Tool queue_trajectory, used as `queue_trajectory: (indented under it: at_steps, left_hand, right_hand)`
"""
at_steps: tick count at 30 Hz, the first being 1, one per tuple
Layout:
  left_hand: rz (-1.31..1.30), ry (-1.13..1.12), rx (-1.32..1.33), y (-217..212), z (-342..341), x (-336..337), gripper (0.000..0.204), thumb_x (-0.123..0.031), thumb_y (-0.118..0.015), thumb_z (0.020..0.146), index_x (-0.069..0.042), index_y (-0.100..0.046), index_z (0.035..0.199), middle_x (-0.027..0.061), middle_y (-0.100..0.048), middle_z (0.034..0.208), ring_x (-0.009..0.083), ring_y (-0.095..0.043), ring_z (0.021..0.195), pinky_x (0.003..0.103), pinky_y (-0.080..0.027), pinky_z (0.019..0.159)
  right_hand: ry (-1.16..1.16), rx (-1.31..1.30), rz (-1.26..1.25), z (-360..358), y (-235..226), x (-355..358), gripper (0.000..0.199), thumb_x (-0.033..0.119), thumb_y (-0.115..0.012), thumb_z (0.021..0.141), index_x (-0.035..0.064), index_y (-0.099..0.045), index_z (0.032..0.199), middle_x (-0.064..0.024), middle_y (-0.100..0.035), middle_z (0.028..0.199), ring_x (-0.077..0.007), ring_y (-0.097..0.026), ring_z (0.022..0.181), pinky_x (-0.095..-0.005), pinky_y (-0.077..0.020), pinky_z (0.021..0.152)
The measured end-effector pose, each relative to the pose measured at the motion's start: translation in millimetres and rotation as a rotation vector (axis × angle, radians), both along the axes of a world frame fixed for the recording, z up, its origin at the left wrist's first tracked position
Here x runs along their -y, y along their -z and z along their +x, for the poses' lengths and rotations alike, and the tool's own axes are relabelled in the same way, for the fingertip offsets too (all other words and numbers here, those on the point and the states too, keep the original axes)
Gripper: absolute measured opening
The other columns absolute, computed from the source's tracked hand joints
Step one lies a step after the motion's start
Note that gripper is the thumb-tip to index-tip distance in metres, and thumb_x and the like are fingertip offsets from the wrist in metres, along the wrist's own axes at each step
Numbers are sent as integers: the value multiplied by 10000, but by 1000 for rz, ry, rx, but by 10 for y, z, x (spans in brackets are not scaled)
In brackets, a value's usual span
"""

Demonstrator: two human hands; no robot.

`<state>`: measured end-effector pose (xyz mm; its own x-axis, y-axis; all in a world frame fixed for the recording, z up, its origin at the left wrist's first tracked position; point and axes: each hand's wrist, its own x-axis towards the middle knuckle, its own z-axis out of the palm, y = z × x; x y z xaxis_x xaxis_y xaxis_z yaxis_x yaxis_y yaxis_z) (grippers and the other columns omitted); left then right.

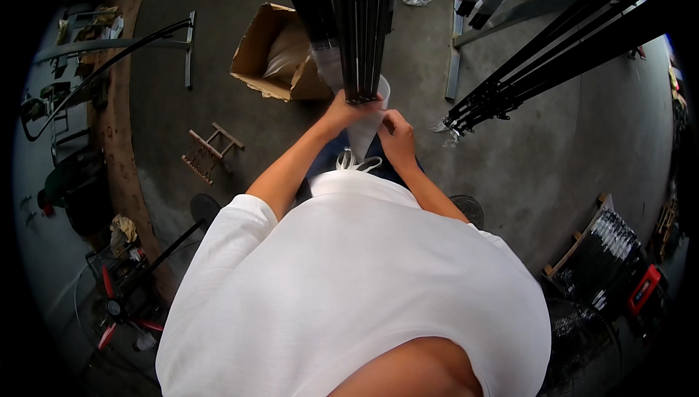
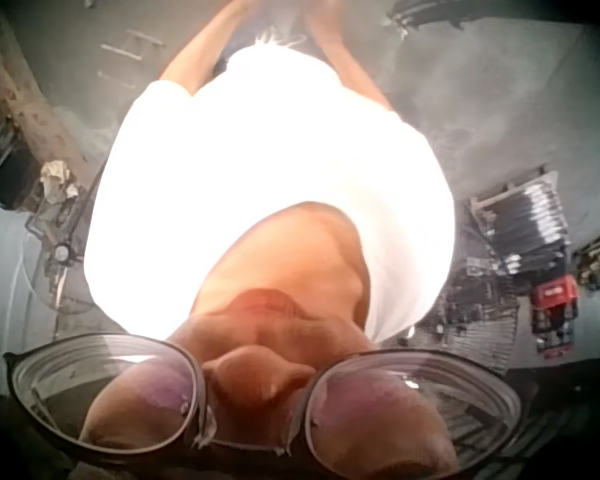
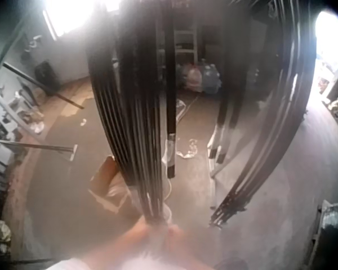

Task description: The person wraps a bundle of black metal rods with white protective paper and clear plastic film. They tear sheets of paper from a roll and wrap them around the rods, then secure the paper with plastic film from a roll. The person handles the rods and rolls by hand in a warehouse setting.

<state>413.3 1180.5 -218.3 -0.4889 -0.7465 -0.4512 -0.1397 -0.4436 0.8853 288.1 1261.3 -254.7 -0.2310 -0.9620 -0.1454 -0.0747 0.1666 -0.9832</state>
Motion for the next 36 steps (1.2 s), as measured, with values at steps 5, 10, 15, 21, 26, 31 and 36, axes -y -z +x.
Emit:
queue_trajectory:
  at_steps: [5, 10, 15, 21, 26, 31, 36]
  left_hand:
    - [-13, -19, 8, 36, 18, 33, 224, -140, -625, 747, -36, -597, 943, 29, -590, 902, 129, -538, 876, 269, -414, 793]
    - [250, 136, -182, 36, -15, 55, 362, -131, -496, 790, -48, -510, 1142, 52, -521, 1103, 130, -471, 1018, 261, -350, 894]
    - [558, 301, -249, 100, 34, 219, 468, -58, -451, 804, -62, -402, 1270, 48, -466, 1203, 129, -437, 1071, 259, -316, 935]
    - [344, 644, -169, -66, 5, 461, 632, 29, -494, 686, -33, -363, 1301, 76, -446, 1247, 158, -392, 1156, 272, -273, 987]
    - [136, 886, 78, -260, -36, 580, 656, 34, -531, 658, -45, -390, 1293, 77, -474, 1230, 168, -412, 1147, 285, -273, 992]
    - [91, 870, 45, -253, -19, 575, 647, 49, -548, 631, -45, -433, 1261, 64, -487, 1228, 173, -414, 1152, 282, -273, 994]
    - [98, 839, -4, -249, -51, 565, 628, 60, -560, 627, -44, -461, 1239, 61, -493, 1225, 166, -413, 1154, 281, -270, 997]
  right_hand:
    - [32, 173, 147, 48, -288, -35, 155, 118, -609, 753, -10, -543, 812, -70, -547, 693, -162, -538, 632, -243, -403, 588]
    - [-137, -248, -107, 197, -291, -21, 179, 140, -632, 735, 13, -536, 816, -128, -547, 751, -302, -550, 690, -362, -427, 597]
    - [-184, -132, -96, 272, -336, 46, 167, 131, -638, 727, 20, -515, 747, -143, -558, 760, -344, -545, 733, -392, -432, 627]
    - [-232, -133, -167, 231, -378, -37, 159, 80, -640, 707, 24, -493, 727, -138, -550, 739, -330, -540, 714, -376, -418, 604]
    - [-322, -60, -254, 218, -334, -13, 154, 27, -631, 691, 19, -478, 709, -129, -522, 700, -313, -527, 680, -363, -409, 592]
    - [-495, -3, -372, 119, -281, 25, 169, -18, -618, 672, 18, -452, 676, -126, -494, 666, -301, -508, 643, -357, -399, 574]
    - [-647, -90, -420, 57, -292, 115, 181, -20, -618, 661, 13, -440, 668, -133, -487, 652, -301, -501, 636, -360, -394, 568]
